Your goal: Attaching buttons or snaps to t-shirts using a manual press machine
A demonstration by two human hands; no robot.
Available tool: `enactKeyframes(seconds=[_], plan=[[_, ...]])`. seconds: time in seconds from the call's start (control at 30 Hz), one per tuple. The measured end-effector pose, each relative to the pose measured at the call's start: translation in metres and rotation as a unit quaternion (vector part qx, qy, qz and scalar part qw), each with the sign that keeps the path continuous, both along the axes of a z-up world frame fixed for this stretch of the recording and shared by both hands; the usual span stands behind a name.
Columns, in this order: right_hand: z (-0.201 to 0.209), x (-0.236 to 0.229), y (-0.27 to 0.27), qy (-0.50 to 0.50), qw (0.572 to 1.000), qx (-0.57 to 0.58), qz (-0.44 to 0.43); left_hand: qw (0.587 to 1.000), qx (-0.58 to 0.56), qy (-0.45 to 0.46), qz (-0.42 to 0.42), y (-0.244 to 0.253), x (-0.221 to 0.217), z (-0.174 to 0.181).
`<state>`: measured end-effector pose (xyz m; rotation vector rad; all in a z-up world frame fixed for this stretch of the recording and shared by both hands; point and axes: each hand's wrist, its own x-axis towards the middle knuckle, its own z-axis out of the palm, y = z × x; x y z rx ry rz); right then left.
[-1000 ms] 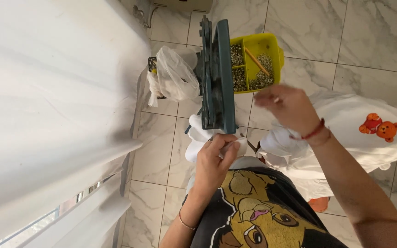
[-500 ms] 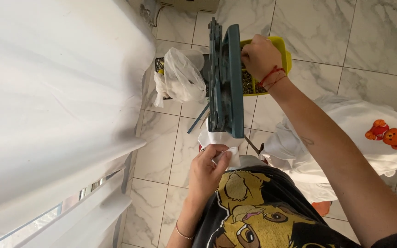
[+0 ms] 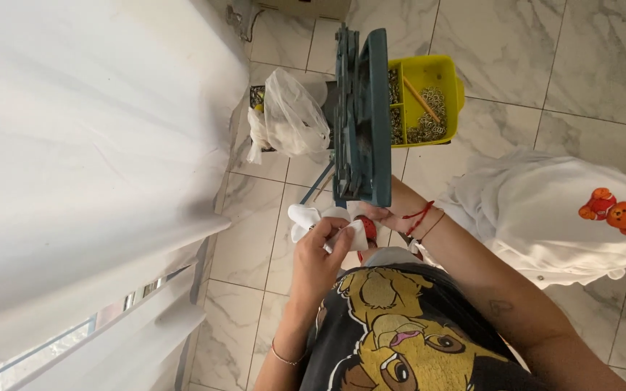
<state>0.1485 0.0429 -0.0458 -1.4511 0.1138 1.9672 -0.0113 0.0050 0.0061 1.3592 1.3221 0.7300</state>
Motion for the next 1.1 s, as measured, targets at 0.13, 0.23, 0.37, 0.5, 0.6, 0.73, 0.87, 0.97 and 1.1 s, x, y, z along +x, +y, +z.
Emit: enactKeyframes(seconds=[0.13,0.23,0.37,0.5,0.6,0.73,0.87,0.97,1.1], plan=[[-0.031,0.004,-0.014,0.087,0.986,0.137,-0.039,1.0,-0.016,-0.006,-0.008,-0.003,0.002,0.002],[-0.024,0.027,0.004,-0.038,0.956,0.266,0.121,1.0,-0.028,-0.005,-0.005,0.001,0.005,0.005],[-0.036,0.088,0.05,-0.552,0.708,0.35,0.268,1.0,-0.021,-0.01,-0.008,-0.001,0.004,0.009],[-0.034,0.119,0.085,-0.717,0.482,0.364,0.348,1.0,-0.012,-0.012,-0.005,-0.001,0.007,0.008],[-0.048,0.12,0.1,-0.676,0.497,0.345,0.42,1.0,-0.004,-0.016,-0.011,-0.002,0.005,-0.001],[-0.063,0.118,0.105,-0.682,0.481,0.343,0.43,1.0,-0.01,-0.027,-0.008,-0.001,0.002,0.006],[-0.044,0.11,0.098,-0.66,0.521,0.326,0.433,0.999,0.008,0.018,-0.038,-0.001,-0.003,0.011],[-0.015,0.097,0.072,-0.664,0.544,0.38,0.345,1.0,-0.006,-0.01,-0.004,-0.003,-0.007,0.005],[0.002,0.05,0.035,-0.62,0.606,0.412,0.279,0.999,-0.018,-0.04,0.032,-0.005,-0.013,0.0]])
